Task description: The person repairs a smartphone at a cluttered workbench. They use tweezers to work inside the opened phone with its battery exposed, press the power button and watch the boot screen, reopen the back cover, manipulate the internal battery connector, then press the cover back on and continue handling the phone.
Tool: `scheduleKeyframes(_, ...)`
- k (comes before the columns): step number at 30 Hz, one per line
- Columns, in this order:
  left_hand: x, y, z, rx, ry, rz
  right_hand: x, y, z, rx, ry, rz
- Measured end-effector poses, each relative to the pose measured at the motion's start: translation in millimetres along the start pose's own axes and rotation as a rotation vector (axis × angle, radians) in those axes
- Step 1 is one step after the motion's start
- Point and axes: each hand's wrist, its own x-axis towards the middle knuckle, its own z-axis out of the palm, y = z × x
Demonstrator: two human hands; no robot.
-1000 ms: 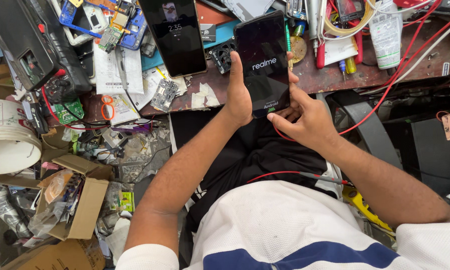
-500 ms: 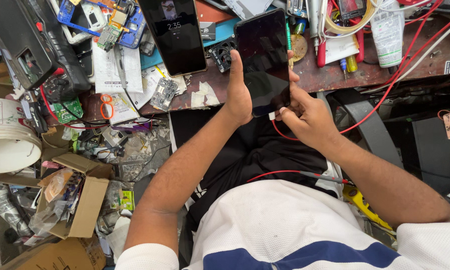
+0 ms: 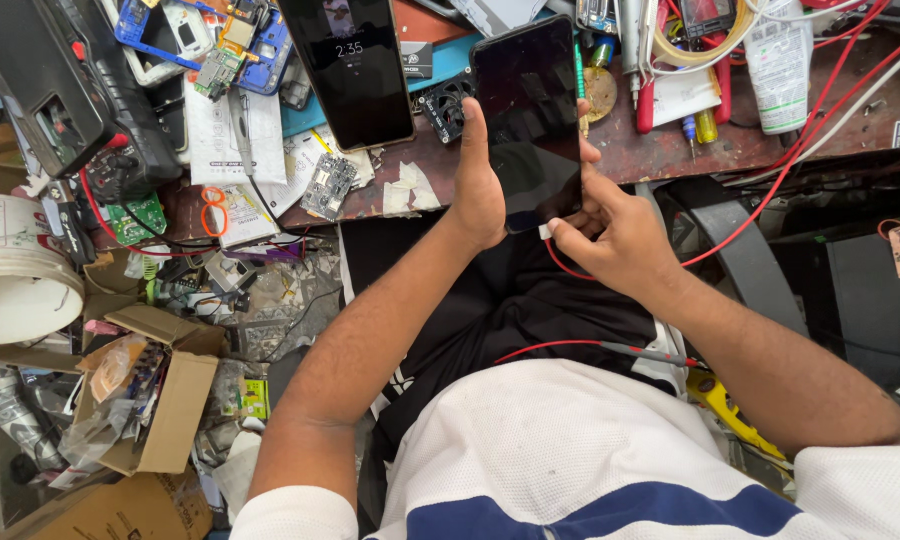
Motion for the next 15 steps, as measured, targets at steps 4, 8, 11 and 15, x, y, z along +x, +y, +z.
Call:
scheduleKeyframes(4,0.2,1.6,-0.7,0.022,0.003,0.005,1.6,-0.4,0.3,-0.001,-0.001,-0.001)
scheduleKeyframes(8,-0.5,2.5,0.3,0.036,0.008,0.009,2.0,-1.0,0.2,-0.006,-0.006,0.007)
scheduleKeyframes(11,0.1,3.3,0.9,0.078,0.008,0.024,1.9,-1.3,0.3,-0.005,-0.002,-0.005)
scheduleKeyframes(15,-0.2,4.3,1.0,0.074,0.003,0.026,1.6,-1.6,0.2,0.0,-0.006,0.001)
